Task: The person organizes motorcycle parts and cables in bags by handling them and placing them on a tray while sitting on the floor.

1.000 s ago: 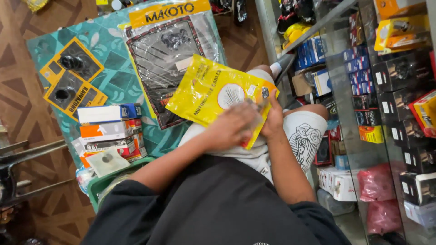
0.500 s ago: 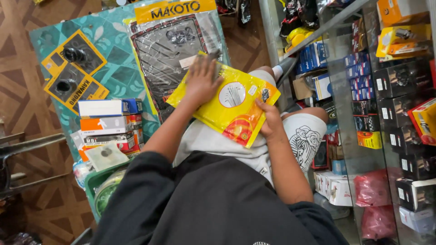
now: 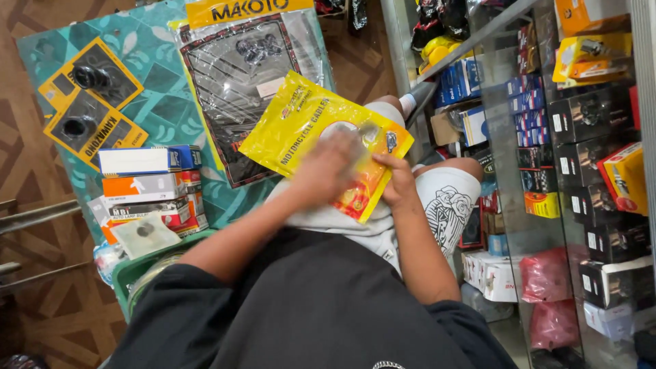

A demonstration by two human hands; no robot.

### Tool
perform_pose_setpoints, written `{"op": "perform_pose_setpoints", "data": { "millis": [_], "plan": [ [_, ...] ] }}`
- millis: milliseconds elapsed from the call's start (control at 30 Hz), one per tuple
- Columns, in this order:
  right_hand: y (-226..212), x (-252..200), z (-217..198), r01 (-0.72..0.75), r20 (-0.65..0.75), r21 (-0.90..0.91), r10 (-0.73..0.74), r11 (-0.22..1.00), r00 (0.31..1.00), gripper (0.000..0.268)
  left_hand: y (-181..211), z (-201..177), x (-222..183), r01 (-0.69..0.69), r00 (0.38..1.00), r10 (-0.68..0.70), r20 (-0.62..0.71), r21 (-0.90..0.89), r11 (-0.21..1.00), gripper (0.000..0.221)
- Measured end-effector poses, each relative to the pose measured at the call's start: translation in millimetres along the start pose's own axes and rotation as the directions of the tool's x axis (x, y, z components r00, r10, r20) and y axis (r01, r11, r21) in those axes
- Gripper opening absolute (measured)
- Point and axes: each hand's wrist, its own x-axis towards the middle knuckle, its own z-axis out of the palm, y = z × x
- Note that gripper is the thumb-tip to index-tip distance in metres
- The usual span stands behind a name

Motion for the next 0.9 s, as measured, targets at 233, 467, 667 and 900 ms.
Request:
{"op": "perform_pose_setpoints", "data": {
  "millis": [233, 467, 667, 900],
  "plan": [
    [-2.3, -0.9, 4.1, 0.040, -0.064, -0.085, -0.045, 0.996, 0.997, 0.057, -124.5, 7.2, 51.8, 0.285, 0.956, -0.257, -0.143, 0.232, 0.930, 0.070],
    [-0.5, 4.4, -2.7, 0.047, -0.092, 0.029, -0.044, 0.998, 0.995, 0.047, 0.6, 22.9, 55.8, -0.003, 0.982, -0.009, -0.190, -0.062, 0.998, 0.064],
    [2.4, -0.9, -4.1, 0.014, -0.009, 0.090, -0.013, 0.996, 1.000, 0.052, 57.9, -7.3, -21.7, -0.204, 0.971, 0.215, -0.103, 0.103, 0.973, 0.063],
    [-0.2, -24.9, 27.0, 0.117, -0.023, -0.096, -0.120, 0.989, 0.993, 0.058, -98.1, -7.4, -57.1, 0.242, 0.900, -0.240, -0.365, -0.039, 0.969, 0.045]
  ]
}}
